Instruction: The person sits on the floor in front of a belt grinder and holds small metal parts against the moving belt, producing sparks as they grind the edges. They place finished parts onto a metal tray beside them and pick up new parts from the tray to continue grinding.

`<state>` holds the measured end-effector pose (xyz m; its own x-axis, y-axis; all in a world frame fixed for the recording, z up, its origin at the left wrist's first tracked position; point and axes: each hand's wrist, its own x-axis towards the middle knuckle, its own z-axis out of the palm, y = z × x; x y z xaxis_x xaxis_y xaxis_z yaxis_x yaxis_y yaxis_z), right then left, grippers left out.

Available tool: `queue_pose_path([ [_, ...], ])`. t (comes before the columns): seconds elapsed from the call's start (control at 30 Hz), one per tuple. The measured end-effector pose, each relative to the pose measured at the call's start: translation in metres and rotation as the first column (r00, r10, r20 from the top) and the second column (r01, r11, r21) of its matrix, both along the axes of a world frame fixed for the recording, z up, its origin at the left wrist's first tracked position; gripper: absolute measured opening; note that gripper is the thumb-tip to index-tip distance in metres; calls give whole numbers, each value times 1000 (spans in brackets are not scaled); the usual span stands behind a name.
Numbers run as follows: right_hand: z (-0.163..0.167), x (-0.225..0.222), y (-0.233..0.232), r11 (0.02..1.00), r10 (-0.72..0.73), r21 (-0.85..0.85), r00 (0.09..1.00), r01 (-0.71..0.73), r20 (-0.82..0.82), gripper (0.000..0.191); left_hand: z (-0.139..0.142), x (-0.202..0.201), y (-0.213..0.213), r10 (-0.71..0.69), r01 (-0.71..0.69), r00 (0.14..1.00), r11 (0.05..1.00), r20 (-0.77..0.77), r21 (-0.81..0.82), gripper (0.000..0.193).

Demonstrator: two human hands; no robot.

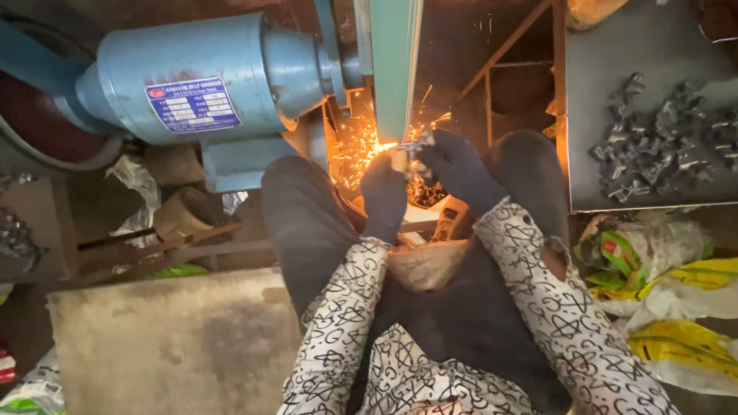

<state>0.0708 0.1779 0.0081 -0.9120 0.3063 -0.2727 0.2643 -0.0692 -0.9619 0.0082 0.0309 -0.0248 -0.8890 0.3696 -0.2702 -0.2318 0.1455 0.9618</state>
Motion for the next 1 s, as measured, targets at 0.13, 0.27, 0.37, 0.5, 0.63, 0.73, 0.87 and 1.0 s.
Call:
queue_pose_path([
  [0.13, 8, 12, 3, 970, -8, 242, 997, 26, -77, 18, 4, 0, 1, -149, 73, 923, 973, -354, -220, 25],
  [0.27, 27, 25, -7, 826, 107, 562, 965, 47, -238, 26, 7, 1, -8, -104, 87, 991, 981, 86, 176, 26],
  [0.37, 40, 34, -18, 950, 83, 310, 990, -44, -114, 38, 13, 4, -20, -95, 83, 994, 976, 50, 200, 25],
  [0.5, 42, 29, -31, 987, 108, -139, 978, -83, 178, 25, 27, 5, -35, -120, 144, 974, 983, -191, 117, 31],
  [0.63, 26, 14, -36, 997, 28, 72, 999, -26, -16, 25, 33, 0, -33, -10, 7, 949, 1000, -314, -11, 35],
  [0.73, 9, 1, -32, 978, 6, 207, 997, 10, -76, 26, 29, -7, -25, -50, 30, 951, 997, -307, -67, 27],
  [0.87, -5, -6, -24, 946, 17, 324, 996, 13, -88, 25, 16, -9, -18, -74, -73, 887, 952, -455, -298, 24],
  [1.0, -7, 3, -17, 914, 22, 405, 1000, -13, -17, 23, 0, -8, -22, -106, 53, 924, 987, -367, -152, 22],
])
